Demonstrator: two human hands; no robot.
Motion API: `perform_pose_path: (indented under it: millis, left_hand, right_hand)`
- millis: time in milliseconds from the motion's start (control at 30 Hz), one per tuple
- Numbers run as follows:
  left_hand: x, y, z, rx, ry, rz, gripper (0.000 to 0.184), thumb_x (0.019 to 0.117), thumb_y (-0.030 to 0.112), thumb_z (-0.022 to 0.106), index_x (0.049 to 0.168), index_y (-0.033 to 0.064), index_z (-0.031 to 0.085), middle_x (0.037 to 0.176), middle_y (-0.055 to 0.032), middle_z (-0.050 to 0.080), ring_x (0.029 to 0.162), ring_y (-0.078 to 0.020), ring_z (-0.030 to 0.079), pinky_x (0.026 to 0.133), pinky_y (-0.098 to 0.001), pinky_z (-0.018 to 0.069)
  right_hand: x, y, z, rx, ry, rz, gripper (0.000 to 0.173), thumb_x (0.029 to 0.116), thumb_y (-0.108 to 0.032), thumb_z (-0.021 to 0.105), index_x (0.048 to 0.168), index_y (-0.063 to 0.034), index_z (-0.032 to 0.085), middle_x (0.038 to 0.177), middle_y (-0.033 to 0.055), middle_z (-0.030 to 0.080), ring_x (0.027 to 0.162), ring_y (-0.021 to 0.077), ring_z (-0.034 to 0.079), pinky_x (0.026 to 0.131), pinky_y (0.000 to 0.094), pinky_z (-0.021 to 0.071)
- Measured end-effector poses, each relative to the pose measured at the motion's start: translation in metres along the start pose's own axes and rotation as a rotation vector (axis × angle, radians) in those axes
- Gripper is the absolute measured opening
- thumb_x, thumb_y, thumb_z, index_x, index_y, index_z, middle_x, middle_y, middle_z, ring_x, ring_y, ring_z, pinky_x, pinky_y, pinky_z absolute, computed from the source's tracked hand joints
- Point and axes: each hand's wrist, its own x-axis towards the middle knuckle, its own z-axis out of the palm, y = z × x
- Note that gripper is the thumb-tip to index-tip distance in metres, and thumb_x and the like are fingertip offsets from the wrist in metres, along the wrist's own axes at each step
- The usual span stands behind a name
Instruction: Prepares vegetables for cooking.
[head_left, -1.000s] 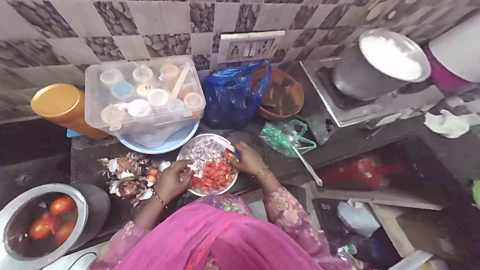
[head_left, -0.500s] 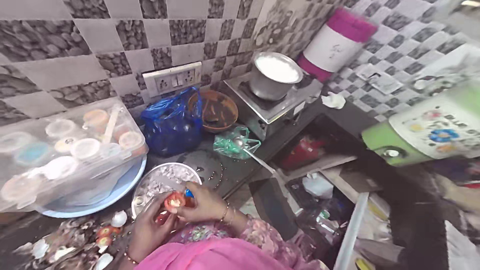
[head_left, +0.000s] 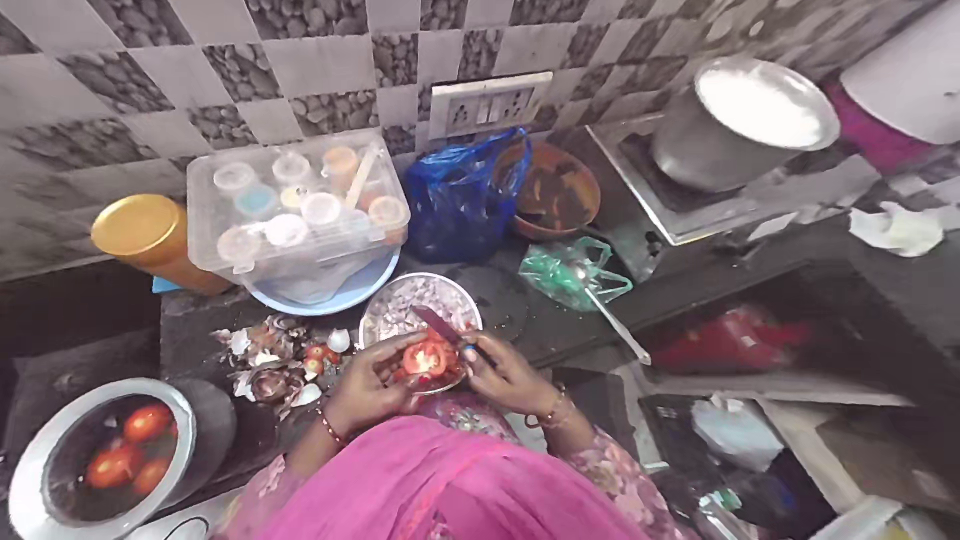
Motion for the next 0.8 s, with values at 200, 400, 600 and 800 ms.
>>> perform_pose_path:
  millis: [200, 400, 600, 800]
  left_hand:
    - [-0.009, 0.003, -0.005, -0.068, -0.124, -0.01, 0.055, 0.0924, 0.015, 0.072, 0.139, -0.0083, 0.053, 0.136, -0.0019, 0.064, 0.113, -0.0032, 0.066, 0.098, -0.0243, 0.0567]
    - [-0.016, 0.006, -0.008, -0.085, -0.167, -0.055, 0.046, 0.0911, 0.015, 0.074, 0.13, -0.0068, 0.061, 0.134, -0.0031, 0.061, 0.115, -0.0036, 0.064, 0.097, -0.0231, 0.0564]
    - [-0.017, 0.007, -0.001, -0.085, -0.099, -0.028, 0.045, 0.0911, 0.016, 0.075, 0.128, -0.0073, 0.062, 0.133, -0.0021, 0.062, 0.117, -0.003, 0.062, 0.1, -0.0234, 0.0551]
    - [-0.018, 0.004, 0.008, -0.074, 0.0, -0.002, 0.041, 0.0919, 0.016, 0.073, 0.127, -0.0022, 0.064, 0.128, 0.0033, 0.065, 0.111, 0.0003, 0.063, 0.095, -0.0215, 0.0557]
  right_hand:
    - [0.005, 0.001, 0.01, -0.136, -0.046, 0.017, 0.068, 0.0837, -0.056, 0.075, 0.11, 0.0045, 0.063, 0.08, 0.0049, 0.062, 0.067, 0.0039, 0.052, 0.063, 0.0219, 0.047]
    - [0.012, -0.001, 0.02, -0.189, -0.115, 0.006, 0.068, 0.0791, -0.057, 0.076, 0.107, 0.0033, 0.064, 0.08, 0.008, 0.065, 0.069, 0.0122, 0.059, 0.065, 0.0319, 0.0511]
    - [0.015, -0.001, 0.024, -0.216, -0.107, -0.035, 0.069, 0.0813, -0.058, 0.073, 0.109, 0.0051, 0.063, 0.078, 0.0095, 0.065, 0.067, 0.0144, 0.058, 0.062, 0.0335, 0.0511]
    - [0.011, 0.003, 0.032, -0.302, 0.009, -0.024, 0.073, 0.0854, -0.067, 0.063, 0.104, 0.0037, 0.066, 0.078, 0.0118, 0.068, 0.068, 0.0213, 0.066, 0.06, 0.0423, 0.0543]
